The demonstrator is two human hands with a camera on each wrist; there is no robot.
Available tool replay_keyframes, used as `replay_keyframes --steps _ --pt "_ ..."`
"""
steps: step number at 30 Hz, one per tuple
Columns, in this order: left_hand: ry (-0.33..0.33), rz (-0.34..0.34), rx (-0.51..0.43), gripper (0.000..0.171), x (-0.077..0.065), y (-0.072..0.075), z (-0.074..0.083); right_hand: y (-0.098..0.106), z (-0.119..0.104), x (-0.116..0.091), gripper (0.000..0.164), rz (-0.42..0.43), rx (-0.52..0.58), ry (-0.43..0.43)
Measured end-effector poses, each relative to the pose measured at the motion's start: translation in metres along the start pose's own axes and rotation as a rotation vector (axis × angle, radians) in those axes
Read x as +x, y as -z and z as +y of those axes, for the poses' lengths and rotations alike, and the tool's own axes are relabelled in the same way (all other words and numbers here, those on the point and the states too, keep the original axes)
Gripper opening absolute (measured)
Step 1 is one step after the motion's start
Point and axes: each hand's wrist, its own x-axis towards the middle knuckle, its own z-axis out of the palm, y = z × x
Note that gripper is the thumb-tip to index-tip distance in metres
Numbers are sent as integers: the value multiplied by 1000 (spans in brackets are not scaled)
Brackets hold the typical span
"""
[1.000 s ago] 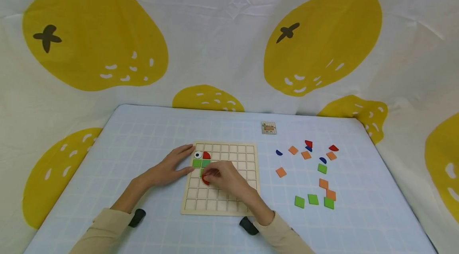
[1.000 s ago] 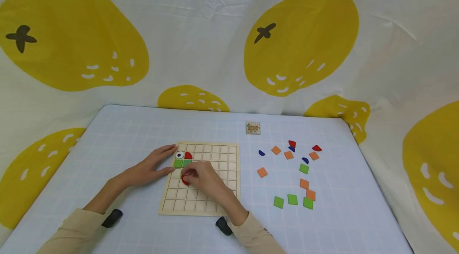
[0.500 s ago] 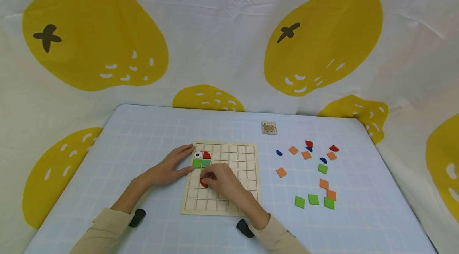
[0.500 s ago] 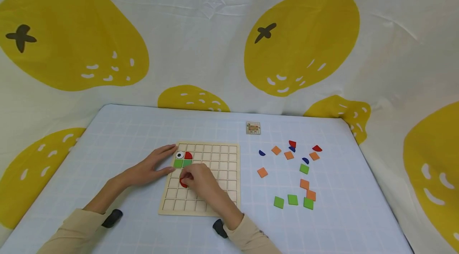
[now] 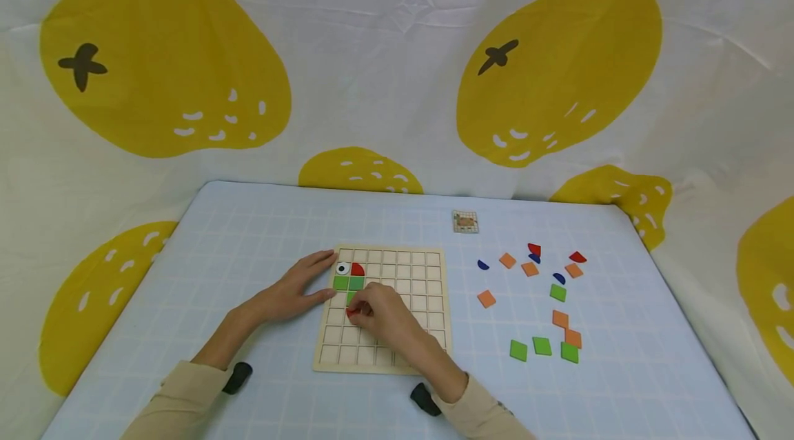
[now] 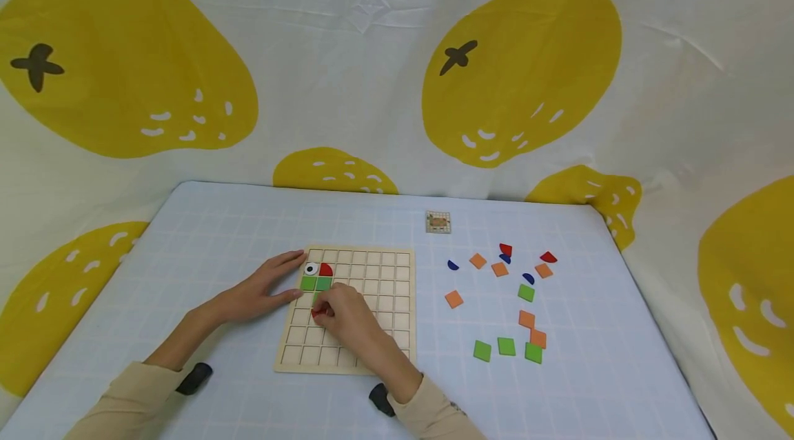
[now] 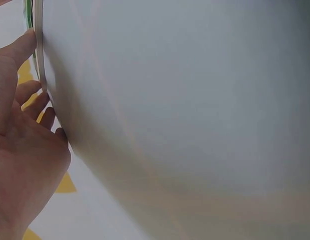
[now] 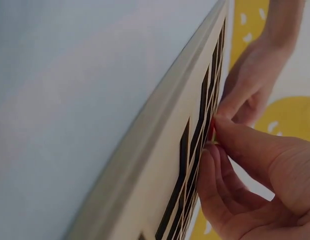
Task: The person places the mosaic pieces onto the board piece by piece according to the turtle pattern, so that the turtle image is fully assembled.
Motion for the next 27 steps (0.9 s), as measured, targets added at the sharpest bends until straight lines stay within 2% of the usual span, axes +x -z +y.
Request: replay_keyframes --steps 9,18,27 --pt "-3 5 4 73 1 -2 -2 12 5 -4 5 9 1 -8" --pt "27 -5 11 75 1 -4 -7 33 20 -19 5 100 -41 6" --pt "28 -3 30 75 1 -4 -6 60 41 -39 9 174 -37 -48"
